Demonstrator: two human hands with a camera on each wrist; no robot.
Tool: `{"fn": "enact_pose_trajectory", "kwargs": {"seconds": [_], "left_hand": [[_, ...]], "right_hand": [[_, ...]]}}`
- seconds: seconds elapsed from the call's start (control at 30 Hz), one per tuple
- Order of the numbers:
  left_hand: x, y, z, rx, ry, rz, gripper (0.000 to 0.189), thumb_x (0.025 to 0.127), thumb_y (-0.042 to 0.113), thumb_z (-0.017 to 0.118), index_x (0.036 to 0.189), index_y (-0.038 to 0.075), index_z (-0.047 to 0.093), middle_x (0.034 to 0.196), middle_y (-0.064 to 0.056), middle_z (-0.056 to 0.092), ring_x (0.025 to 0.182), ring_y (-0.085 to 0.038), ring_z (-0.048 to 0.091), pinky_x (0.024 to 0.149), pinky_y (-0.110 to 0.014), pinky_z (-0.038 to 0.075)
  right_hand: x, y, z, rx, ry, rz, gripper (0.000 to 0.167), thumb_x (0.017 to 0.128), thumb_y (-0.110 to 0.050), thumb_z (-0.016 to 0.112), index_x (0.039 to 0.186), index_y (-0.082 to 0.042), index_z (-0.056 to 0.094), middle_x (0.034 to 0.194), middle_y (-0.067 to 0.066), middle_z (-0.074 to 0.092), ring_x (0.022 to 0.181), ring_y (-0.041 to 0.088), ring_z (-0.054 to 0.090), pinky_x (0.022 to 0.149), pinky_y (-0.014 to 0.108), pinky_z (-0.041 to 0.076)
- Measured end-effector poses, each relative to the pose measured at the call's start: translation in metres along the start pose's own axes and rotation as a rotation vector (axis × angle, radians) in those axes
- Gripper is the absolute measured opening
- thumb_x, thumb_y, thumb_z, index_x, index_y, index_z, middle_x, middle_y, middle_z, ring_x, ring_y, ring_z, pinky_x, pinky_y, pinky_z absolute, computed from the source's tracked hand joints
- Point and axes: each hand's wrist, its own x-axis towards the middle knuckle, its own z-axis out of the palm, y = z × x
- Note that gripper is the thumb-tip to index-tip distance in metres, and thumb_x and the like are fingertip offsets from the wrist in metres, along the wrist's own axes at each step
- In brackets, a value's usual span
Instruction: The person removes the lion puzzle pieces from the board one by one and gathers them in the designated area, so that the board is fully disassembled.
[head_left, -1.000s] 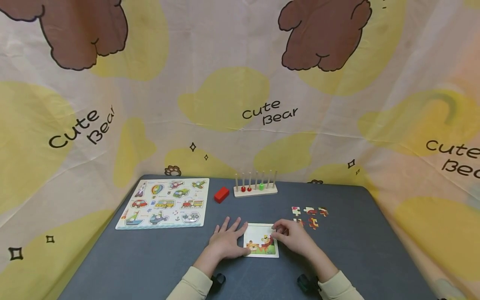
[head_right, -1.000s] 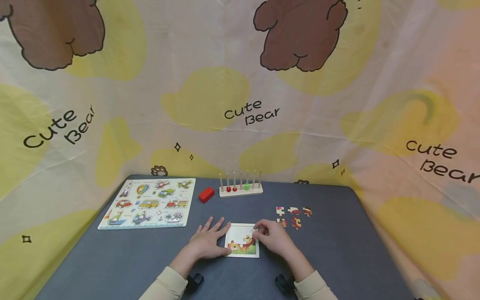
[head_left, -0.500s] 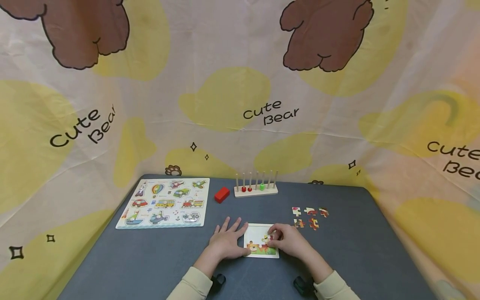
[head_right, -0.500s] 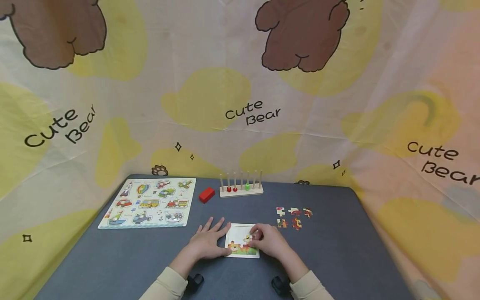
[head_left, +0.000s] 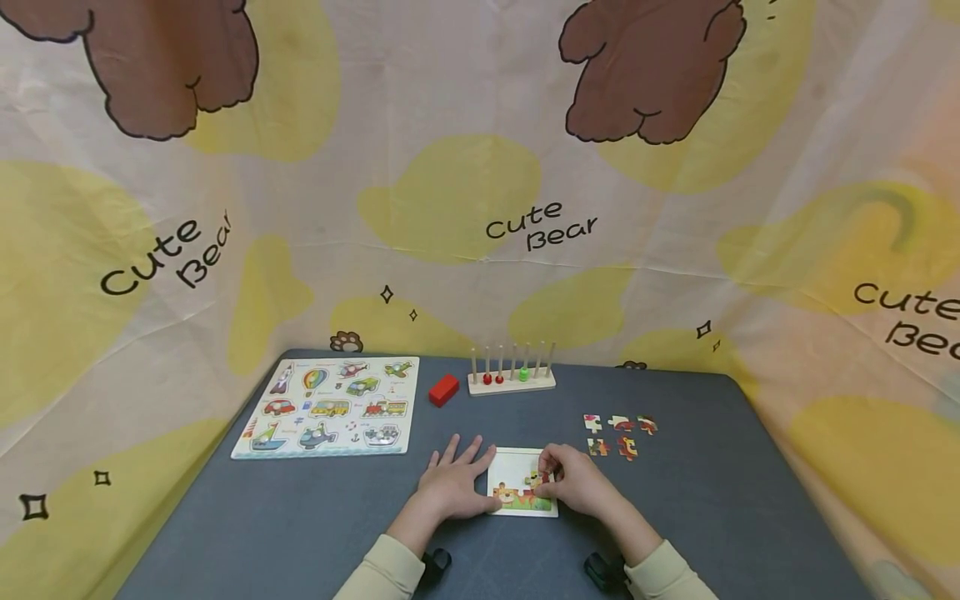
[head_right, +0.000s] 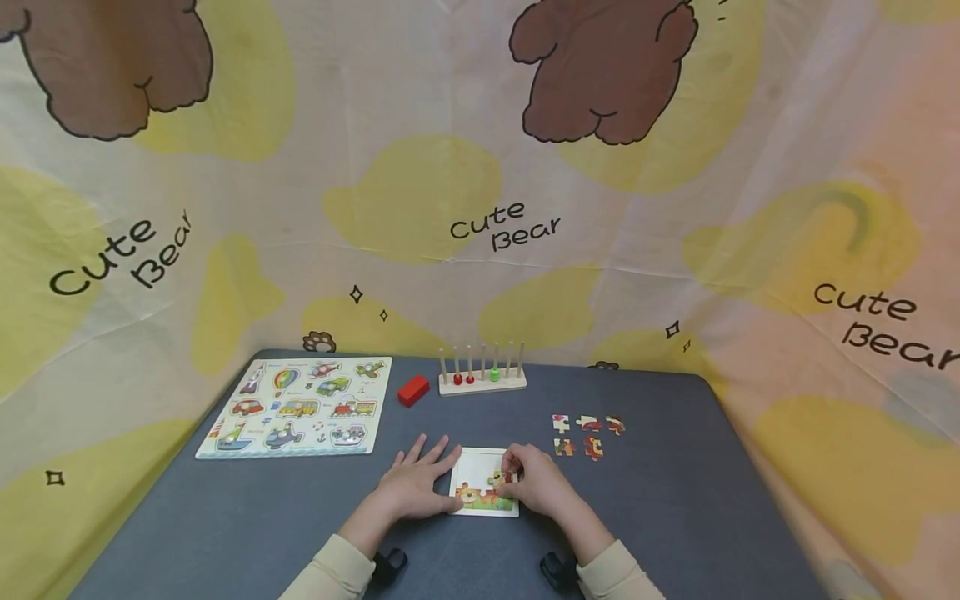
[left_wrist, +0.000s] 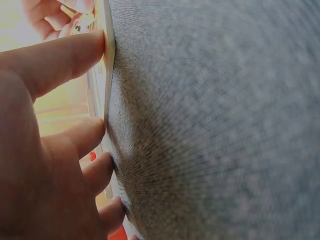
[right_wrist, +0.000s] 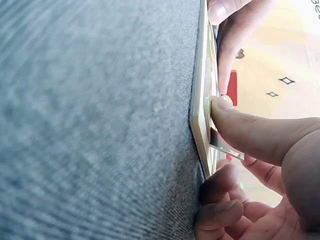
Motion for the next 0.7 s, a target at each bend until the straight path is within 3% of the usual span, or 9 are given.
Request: {"fn": "enact_pose_trajectory", "kwargs": {"seconds": [0.23,0.47,0.7], "left_hand": [[-0.0003,0.0019,-0.0009,-0.007,-0.002,0.001,0.086,0.083,0.057,0.073,0.156,0.028,0.040,0.167,-0.002,0.029,0.156,-0.039,0.010,0.121,-0.065,0.012],[-0.0009,0.0020,-0.0020,-0.013,-0.006,0.005,0.086,0.083,0.057,0.073,0.156,0.028,0.040,0.167,-0.002,0.029,0.156,-0.039,0.010,0.121,-0.065,0.012],[-0.0014,0.0017,-0.0016,-0.011,-0.006,0.002,0.086,0.083,0.059,0.072,0.157,0.028,0.040,0.167,-0.001,0.028,0.157,-0.038,0.009,0.121,-0.065,0.012]], "right_hand": [[-0.0013,-0.0007,-0.0011,0.004,0.010,0.005,0.027,0.082,-0.018,0.085,0.087,-0.014,0.059,0.076,-0.001,0.054,0.068,0.015,0.049,0.057,0.025,0.038],[-0.0007,-0.0028,-0.0033,-0.059,0.015,-0.002,0.025,0.083,-0.019,0.084,0.084,-0.016,0.060,0.072,-0.005,0.055,0.063,0.011,0.049,0.055,0.024,0.038],[-0.0022,-0.0037,-0.0074,0.030,-0.012,0.010,0.021,0.086,-0.014,0.080,0.086,-0.012,0.059,0.066,-0.002,0.061,0.054,0.012,0.060,0.049,0.025,0.043]]}}
